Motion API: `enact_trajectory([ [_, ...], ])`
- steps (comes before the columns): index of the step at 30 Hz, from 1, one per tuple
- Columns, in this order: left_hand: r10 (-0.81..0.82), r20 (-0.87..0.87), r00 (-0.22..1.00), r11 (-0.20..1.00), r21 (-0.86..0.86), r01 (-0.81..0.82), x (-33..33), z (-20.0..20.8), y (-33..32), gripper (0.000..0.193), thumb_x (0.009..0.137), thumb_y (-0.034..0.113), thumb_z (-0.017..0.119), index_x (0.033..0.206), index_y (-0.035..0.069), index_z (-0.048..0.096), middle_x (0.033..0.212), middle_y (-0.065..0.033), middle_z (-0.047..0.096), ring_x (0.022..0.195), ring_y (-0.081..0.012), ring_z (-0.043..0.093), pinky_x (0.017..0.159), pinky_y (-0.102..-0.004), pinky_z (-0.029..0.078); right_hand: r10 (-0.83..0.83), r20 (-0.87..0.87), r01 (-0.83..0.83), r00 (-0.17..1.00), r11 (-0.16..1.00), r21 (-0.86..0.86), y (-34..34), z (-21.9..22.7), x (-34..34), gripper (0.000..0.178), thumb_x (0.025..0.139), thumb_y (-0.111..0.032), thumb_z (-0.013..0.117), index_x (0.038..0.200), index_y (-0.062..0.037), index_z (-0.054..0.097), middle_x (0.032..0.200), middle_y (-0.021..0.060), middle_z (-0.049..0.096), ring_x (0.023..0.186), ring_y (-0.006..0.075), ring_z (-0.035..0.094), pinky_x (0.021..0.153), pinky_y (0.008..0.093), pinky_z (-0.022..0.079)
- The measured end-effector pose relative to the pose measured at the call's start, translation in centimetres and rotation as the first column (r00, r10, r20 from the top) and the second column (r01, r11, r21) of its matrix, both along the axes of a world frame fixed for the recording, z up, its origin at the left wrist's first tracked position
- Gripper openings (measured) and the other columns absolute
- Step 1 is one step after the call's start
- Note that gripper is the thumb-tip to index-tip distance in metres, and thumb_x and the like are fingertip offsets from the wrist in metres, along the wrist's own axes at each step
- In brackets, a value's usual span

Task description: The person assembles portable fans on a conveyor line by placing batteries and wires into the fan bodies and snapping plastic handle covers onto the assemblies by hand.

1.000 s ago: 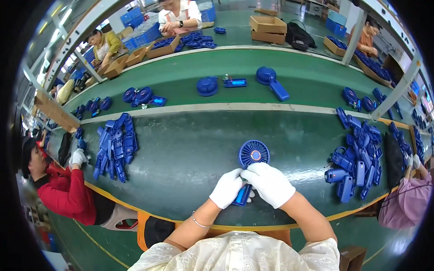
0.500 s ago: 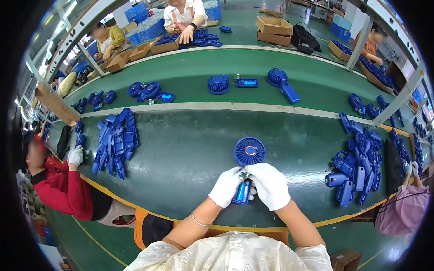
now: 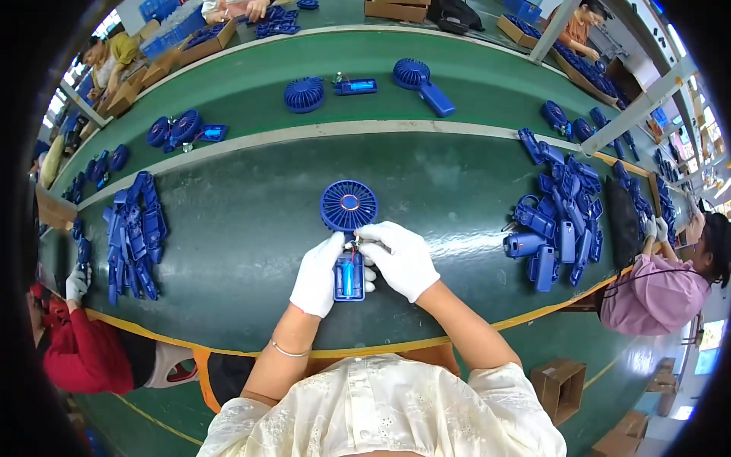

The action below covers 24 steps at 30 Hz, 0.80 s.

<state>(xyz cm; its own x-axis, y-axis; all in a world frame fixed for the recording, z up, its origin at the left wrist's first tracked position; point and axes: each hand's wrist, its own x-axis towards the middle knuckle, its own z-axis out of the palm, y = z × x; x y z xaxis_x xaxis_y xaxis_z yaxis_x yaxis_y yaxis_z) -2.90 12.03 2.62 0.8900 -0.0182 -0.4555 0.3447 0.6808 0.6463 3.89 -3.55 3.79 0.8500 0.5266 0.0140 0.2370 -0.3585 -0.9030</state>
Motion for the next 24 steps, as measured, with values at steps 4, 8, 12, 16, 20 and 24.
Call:
enact_trajectory([
  [4,0.035,-0.005,0.999,0.998,-0.055,-0.036,-0.1,-0.3,-0.1,0.045,0.103,0.039,0.049,0.113,-0.003,0.061,0.092,-0.017,0.07,0.071,-0.026,0.072,0.061,-0.0373,0.063,-0.092,0.044,0.092,0.995,0.996,0.0,0.1,0.1,-0.5,0.018,0.088,-0.002,0.068,0.105,-0.0047,0.07,0.09,0.0052,0.069,0.079,0.0156,0.068,0.072,0.0282,0.054],
  [8,0.026,-0.005,1.0,1.0,-0.016,-0.026,-0.1,0.3,0.1,0.042,0.104,0.036,0.048,0.113,-0.003,0.061,0.092,-0.0179,0.07,0.072,-0.0263,0.073,0.063,-0.0375,0.063,0.075,0.449,-0.034,0.89,0.995,-0.097,0.2,0.0,-0.2,0.018,0.084,-0.002,0.071,0.1,-0.0089,0.073,0.087,0.009,0.067,0.082,0.0242,0.065,0.07,0.0337,0.051],
  [12,0.008,0.019,1.0,0.999,-0.031,-0.007,-0.1,-0.1,0.2,0.038,0.104,0.032,0.049,0.113,-0.003,0.061,0.094,-0.0147,0.07,0.074,-0.0227,0.072,0.066,-0.0337,0.062,0.063,0.514,-0.004,0.856,0.993,-0.116,0.5,0.3,-0.5,0.018,0.083,-0.001,0.071,0.098,-0.0095,0.075,0.083,0.007,0.065,0.077,0.0226,0.063,0.067,0.0331,0.05],
  [16,0.064,0.037,0.997,0.991,0.118,-0.068,0.0,-1.2,0.1,0.034,0.104,0.028,0.048,0.107,-0.002,0.064,0.095,-0.0084,0.067,0.08,-0.0148,0.065,0.071,-0.0291,0.056,0.175,0.392,-0.042,0.903,0.945,-0.325,0.6,0.3,-0.8,0.026,0.083,-0.008,0.068,0.106,-0.0189,0.074,0.083,0.0041,0.064,0.079,0.023,0.062,0.065,0.0347,0.051],
  [20,0.073,0.038,0.997,0.991,0.106,-0.077,0.3,-1.8,0.4,0.032,0.103,0.024,0.05,0.112,-0.003,0.064,0.101,-0.0065,0.066,0.091,-0.013,0.061,0.082,-0.0291,0.05,0.205,0.643,0.019,0.738,0.946,-0.324,0.7,0.0,-1.2,0.033,0.079,-0.007,0.066,0.109,-0.0204,0.073,0.085,0.0045,0.06,0.079,0.0241,0.06,0.067,0.0355,0.05],
  [24,0.118,0.004,0.993,0.993,0.021,-0.118,0.4,-1.1,0.2,0.033,0.103,0.027,0.05,0.103,-0.001,0.067,0.096,-0.0037,0.064,0.085,-0.0109,0.058,0.078,-0.0292,0.049,0.256,0.661,-0.039,0.705,0.945,-0.324,0.6,0.0,-1.2,0.034,0.08,-0.007,0.066,0.11,-0.0212,0.072,0.086,0.0049,0.059,0.078,0.0245,0.058,0.066,0.0367,0.05],
])
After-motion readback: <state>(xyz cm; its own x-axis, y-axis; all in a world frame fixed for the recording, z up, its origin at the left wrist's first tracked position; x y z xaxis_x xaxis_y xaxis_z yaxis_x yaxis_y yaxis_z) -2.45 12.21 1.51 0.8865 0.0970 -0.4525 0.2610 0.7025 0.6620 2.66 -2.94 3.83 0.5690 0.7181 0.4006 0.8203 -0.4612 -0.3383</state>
